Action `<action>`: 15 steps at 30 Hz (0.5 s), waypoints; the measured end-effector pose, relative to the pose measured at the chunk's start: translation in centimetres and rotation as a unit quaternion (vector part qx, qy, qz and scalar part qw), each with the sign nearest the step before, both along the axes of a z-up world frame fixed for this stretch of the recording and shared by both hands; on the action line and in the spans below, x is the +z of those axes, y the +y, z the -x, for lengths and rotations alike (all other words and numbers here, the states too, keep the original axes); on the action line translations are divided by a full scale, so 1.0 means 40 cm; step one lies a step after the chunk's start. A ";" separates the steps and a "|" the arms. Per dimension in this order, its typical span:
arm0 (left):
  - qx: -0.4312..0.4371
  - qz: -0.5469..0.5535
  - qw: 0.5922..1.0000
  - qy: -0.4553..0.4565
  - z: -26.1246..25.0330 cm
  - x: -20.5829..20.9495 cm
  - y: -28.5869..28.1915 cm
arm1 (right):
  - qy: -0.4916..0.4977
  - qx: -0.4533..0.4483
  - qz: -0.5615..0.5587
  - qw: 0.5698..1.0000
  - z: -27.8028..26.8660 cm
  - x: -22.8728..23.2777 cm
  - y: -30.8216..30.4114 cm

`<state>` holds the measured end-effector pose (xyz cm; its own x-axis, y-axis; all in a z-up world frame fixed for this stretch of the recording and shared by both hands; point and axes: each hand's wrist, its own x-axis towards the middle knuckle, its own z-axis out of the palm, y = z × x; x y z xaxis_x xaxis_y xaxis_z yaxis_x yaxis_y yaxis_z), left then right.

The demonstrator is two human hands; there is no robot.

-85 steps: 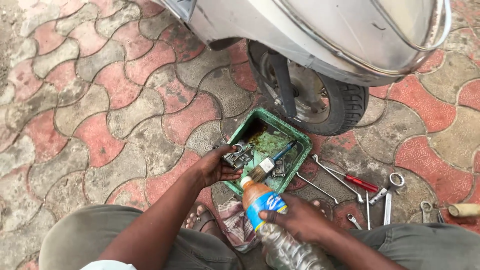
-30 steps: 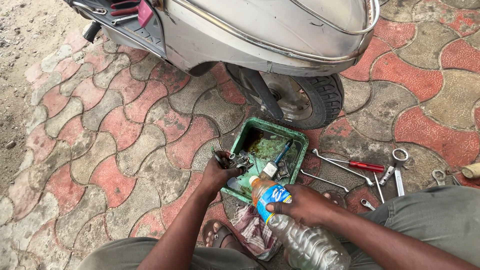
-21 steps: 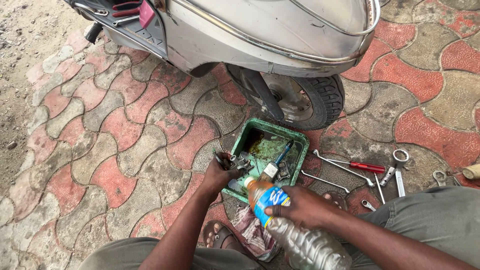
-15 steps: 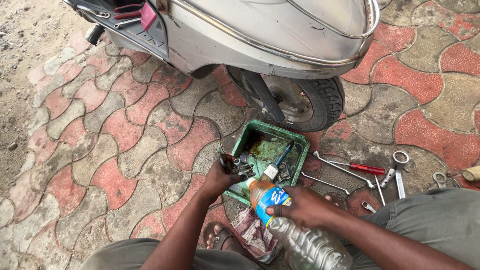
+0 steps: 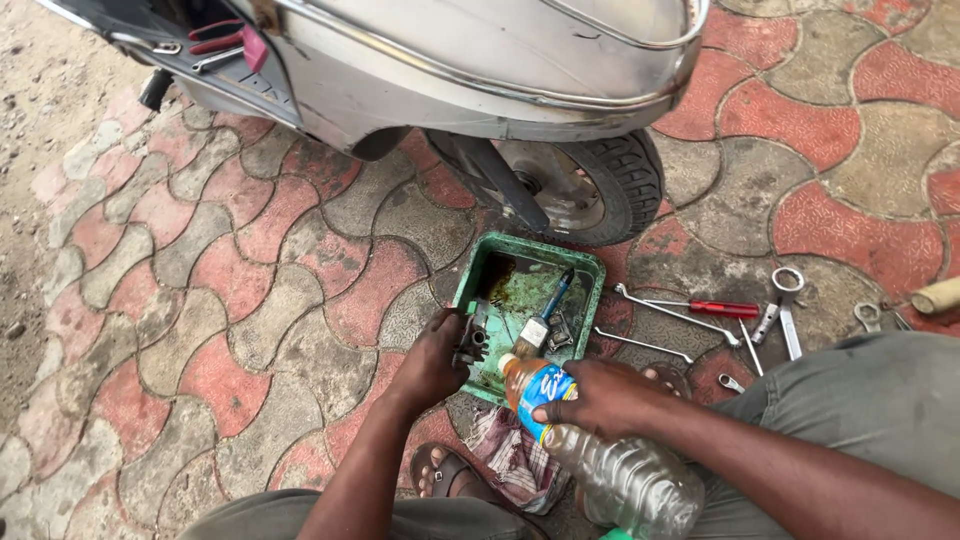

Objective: Cleaning a motorcycle carburetor with fuel and a brush.

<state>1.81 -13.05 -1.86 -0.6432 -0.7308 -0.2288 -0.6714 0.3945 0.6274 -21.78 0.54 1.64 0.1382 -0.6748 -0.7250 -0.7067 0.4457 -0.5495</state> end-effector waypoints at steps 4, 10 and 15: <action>0.036 -0.020 0.999 0.018 0.024 0.033 -0.012 | -0.012 -0.006 -0.023 1.000 -0.006 0.057 -0.003; 0.103 -0.033 0.994 0.015 0.005 0.040 -0.027 | -0.011 0.002 0.016 1.000 0.010 0.025 0.002; 0.183 -0.060 0.978 0.084 -0.018 -0.047 -0.046 | -0.013 -0.015 -0.003 1.000 0.008 0.064 -0.005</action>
<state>2.53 -14.88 -3.73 -0.3792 -0.8936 -0.2402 -0.6379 0.0644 0.7675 -22.09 0.33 4.18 0.1373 -0.6748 -0.7251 -0.6786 0.4691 -0.5651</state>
